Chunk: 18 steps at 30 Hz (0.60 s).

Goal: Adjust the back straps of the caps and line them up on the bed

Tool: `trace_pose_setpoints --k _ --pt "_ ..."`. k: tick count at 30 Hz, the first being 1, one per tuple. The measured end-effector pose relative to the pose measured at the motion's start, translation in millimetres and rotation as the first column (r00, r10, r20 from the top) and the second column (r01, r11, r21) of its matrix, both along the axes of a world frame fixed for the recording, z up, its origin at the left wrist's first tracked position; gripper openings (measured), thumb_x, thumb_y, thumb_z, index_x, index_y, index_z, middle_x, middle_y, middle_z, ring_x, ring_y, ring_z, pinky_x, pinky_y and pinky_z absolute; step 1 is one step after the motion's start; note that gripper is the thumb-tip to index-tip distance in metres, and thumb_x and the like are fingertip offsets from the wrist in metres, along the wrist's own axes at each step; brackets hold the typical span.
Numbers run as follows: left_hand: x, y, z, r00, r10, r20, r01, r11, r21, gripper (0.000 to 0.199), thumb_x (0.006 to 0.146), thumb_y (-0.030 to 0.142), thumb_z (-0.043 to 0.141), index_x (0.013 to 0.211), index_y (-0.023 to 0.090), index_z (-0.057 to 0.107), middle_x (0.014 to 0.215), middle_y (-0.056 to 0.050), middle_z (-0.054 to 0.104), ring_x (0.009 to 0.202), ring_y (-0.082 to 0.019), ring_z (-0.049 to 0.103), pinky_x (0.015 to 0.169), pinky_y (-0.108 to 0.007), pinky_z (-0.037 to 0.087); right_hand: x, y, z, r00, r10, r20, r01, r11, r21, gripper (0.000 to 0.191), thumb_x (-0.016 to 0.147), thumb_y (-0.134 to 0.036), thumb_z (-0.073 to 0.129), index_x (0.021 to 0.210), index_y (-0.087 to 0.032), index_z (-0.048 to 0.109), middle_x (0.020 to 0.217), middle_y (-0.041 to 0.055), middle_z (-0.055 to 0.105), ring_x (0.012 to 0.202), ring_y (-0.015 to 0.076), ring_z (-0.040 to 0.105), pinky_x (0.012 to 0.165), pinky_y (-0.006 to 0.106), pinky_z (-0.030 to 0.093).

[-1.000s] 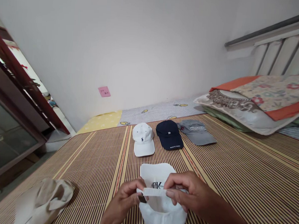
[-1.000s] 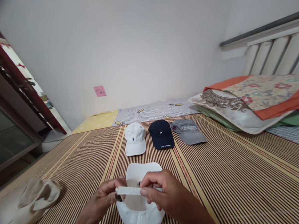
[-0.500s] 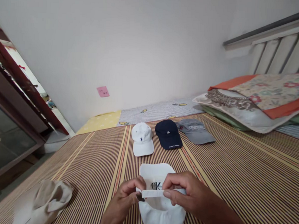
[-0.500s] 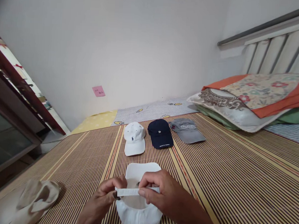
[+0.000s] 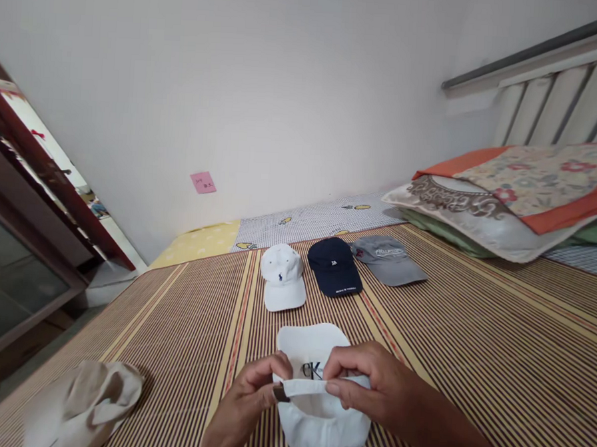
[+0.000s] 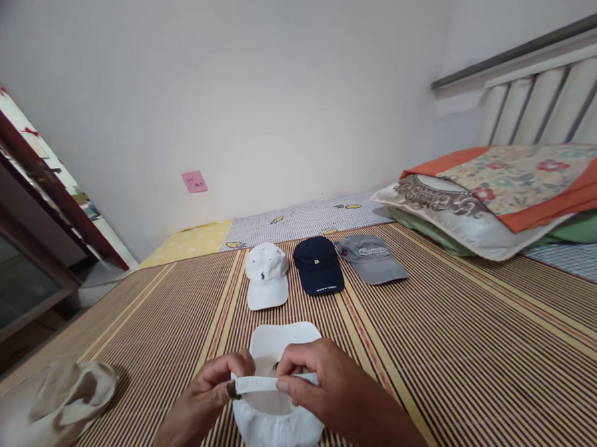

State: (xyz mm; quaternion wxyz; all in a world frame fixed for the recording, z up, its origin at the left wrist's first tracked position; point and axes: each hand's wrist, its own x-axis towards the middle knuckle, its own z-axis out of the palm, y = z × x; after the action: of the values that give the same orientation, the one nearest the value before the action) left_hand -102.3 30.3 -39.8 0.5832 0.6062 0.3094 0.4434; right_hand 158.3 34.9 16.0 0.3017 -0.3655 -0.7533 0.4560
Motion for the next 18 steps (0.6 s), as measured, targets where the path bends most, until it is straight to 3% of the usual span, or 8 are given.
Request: trace_pose_setpoints --k 6,11,18 --pt "-0.3 1.0 -3.3 1.0 -0.017 -0.002 0.017 1.0 0.001 0.039 0.086 0.056 0.073 0.078 0.018 0.066 0.077 0.0 0.051 0.074 -0.016 0.046 0.07 -0.028 0.035 4.3 0.0 0.4 0.999 0.026 0.018 -0.027 0.999 0.026 0.013 0.09 -0.026 0.065 0.083 -0.019 0.074 0.078 -0.0019 0.07 0.075 0.015 0.06 0.069 0.027 0.039" --pt "4.7 0.1 -0.8 1.0 -0.017 -0.021 0.017 1.0 0.0 0.038 0.09 0.053 0.069 0.076 0.018 0.065 0.076 0.0 0.05 0.074 -0.016 0.045 0.07 -0.028 0.034 1.1 -2.7 0.4 0.999 0.019 0.03 -0.019 1.0 0.005 0.016 0.089 -0.025 0.064 0.095 -0.023 0.079 0.092 0.0003 0.076 0.088 0.019 0.064 0.077 0.03 0.042" --pt "10.9 0.8 1.3 0.997 0.003 -0.073 -0.002 1.0 0.005 0.038 0.092 0.053 0.066 0.077 0.018 0.063 0.074 0.001 0.047 0.072 -0.015 0.042 0.069 -0.027 0.033 -13.8 -5.3 0.1 0.999 0.02 0.027 -0.02 1.0 0.016 0.02 0.094 -0.028 0.061 0.082 -0.018 0.074 0.072 -0.0018 0.068 0.069 0.0143 0.059 0.064 0.026 0.036"
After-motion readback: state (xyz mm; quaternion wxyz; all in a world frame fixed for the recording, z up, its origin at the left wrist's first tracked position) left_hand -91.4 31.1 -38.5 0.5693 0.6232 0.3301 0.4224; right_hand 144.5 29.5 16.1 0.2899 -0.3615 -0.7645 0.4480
